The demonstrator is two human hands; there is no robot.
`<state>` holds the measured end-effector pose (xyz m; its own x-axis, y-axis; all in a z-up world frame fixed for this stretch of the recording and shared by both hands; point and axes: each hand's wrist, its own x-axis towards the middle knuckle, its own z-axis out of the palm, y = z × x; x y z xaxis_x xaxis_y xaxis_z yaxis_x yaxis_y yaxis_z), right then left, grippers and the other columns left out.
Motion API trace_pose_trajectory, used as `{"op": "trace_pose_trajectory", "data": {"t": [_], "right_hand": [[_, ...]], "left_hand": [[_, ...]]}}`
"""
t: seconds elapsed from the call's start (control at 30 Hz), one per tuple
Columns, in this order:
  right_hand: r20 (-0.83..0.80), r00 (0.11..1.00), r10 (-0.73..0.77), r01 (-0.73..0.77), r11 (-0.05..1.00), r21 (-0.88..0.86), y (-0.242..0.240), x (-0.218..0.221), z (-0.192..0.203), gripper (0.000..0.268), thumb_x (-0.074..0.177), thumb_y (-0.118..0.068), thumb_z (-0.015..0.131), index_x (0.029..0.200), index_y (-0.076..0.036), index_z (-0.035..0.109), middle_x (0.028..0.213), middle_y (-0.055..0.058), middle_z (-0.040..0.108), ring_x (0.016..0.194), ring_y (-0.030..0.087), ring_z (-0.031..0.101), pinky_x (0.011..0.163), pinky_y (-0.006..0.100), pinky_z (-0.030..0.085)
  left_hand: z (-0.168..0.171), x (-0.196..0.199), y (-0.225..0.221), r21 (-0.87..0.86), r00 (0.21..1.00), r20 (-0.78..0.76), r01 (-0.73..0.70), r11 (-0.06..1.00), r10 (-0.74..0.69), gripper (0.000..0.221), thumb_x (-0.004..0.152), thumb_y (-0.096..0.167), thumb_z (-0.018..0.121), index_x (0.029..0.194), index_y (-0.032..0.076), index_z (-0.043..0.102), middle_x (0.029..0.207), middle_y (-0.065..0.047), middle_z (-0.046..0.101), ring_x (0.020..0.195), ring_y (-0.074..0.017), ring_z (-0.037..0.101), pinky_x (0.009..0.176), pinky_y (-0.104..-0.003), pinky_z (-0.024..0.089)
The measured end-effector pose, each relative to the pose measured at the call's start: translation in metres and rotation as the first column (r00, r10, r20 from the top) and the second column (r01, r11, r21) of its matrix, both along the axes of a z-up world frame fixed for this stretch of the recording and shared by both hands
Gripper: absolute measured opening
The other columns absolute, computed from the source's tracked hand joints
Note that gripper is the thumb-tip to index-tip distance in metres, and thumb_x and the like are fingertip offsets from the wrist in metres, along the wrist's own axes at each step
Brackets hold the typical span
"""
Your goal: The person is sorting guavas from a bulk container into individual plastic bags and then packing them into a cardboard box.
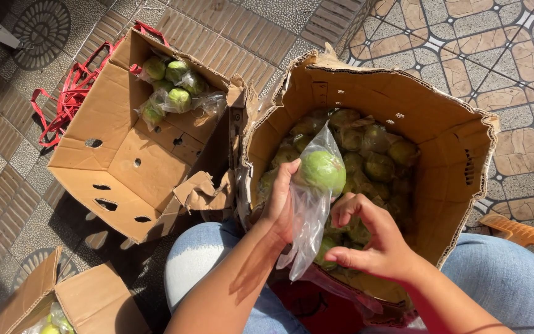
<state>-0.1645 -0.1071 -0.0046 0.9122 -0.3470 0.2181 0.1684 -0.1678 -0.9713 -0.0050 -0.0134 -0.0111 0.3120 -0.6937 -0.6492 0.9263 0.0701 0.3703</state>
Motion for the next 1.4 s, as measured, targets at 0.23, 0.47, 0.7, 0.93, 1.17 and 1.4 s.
{"op": "trace_pose_trajectory", "data": {"t": [0.23, 0.47, 0.7, 0.93, 1.17, 1.4], "right_hand": [[0.090, 0.993, 0.076, -0.066, 0.992, -0.110, 0.004, 0.007, 0.015, 0.037, 0.085, -0.035, 0.079, 0.082, -0.011, 0.052, 0.077, 0.002, 0.054, 0.069, 0.019, 0.050, 0.066, 0.030, 0.045], [0.067, 0.998, -0.011, 0.001, 0.991, 0.136, -0.003, -0.005, 0.001, 0.026, 0.093, -0.030, 0.069, 0.088, -0.011, 0.052, 0.081, 0.005, 0.057, 0.076, 0.019, 0.056, 0.072, 0.031, 0.046], [0.088, 0.977, -0.197, 0.138, 0.884, 0.447, -0.014, -0.017, -0.020, 0.027, 0.094, -0.022, 0.064, 0.108, 0.000, 0.057, 0.090, 0.014, 0.061, 0.085, 0.026, 0.062, 0.079, 0.037, 0.052], [0.036, 0.961, -0.273, 0.218, 0.836, 0.504, -0.023, -0.022, -0.039, 0.030, 0.096, -0.013, 0.059, 0.118, 0.007, 0.058, 0.107, 0.019, 0.061, 0.091, 0.029, 0.063, 0.080, 0.040, 0.055], [-0.146, 0.941, -0.305, 0.338, 0.817, 0.467, -0.039, -0.020, -0.060, 0.023, 0.097, 0.000, 0.056, 0.117, 0.010, 0.060, 0.088, 0.025, 0.064, 0.080, 0.031, 0.061, 0.077, 0.039, 0.050], [-0.348, 0.849, -0.399, 0.518, 0.760, 0.392, -0.040, -0.005, -0.043, 0.019, 0.099, 0.000, 0.060, 0.114, 0.011, 0.063, 0.084, 0.023, 0.064, 0.073, 0.029, 0.058, 0.070, 0.037, 0.048]], "left_hand": [[0.005, 0.004, 0.001, 0.140, 0.997, -0.075, 0.022, 0.990, -0.011, 0.047, 0.092, 0.044, 0.052, 0.105, 0.000, 0.064, 0.083, -0.026, 0.070, 0.051, -0.0312, 0.067, 0.040, -0.031, 0.051], [-0.014, 0.006, 0.009, -0.108, 0.986, -0.150, 0.055, 0.993, -0.071, 0.060, 0.096, 0.052, 0.051, 0.109, -0.005, 0.062, 0.083, -0.023, 0.067, 0.069, -0.0365, 0.067, 0.051, -0.037, 0.054], [0.000, 0.048, 0.003, -0.424, 0.907, -0.421, -0.220, 0.878, 0.024, 0.074, 0.090, 0.052, 0.070, 0.132, -0.004, 0.046, 0.109, -0.028, 0.053, 0.091, -0.0397, 0.062, 0.071, -0.039, 0.063], [-0.012, 0.220, 0.034, -0.457, 0.858, 0.171, -0.366, 0.810, 0.485, 0.072, 0.084, 0.050, 0.064, 0.137, 0.005, 0.046, 0.122, -0.023, 0.049, 0.101, -0.0312, 0.060, 0.075, -0.032, 0.055], [-0.117, 0.263, 0.081, 0.399, 0.688, 0.431, -0.726, 0.560, 0.584, 0.052, 0.075, 0.051, 0.067, 0.113, 0.015, 0.064, 0.103, -0.004, 0.059, 0.074, -0.0163, 0.062, 0.051, -0.023, 0.049], [-0.157, 0.279, 0.062, 0.796, 0.786, 0.594, -0.541, 0.272, -0.173, 0.071, 0.066, 0.047, 0.073, 0.124, 0.021, 0.044, 0.130, -0.012, 0.054, 0.110, -0.0325, 0.061, 0.087, -0.045, 0.050]]}}
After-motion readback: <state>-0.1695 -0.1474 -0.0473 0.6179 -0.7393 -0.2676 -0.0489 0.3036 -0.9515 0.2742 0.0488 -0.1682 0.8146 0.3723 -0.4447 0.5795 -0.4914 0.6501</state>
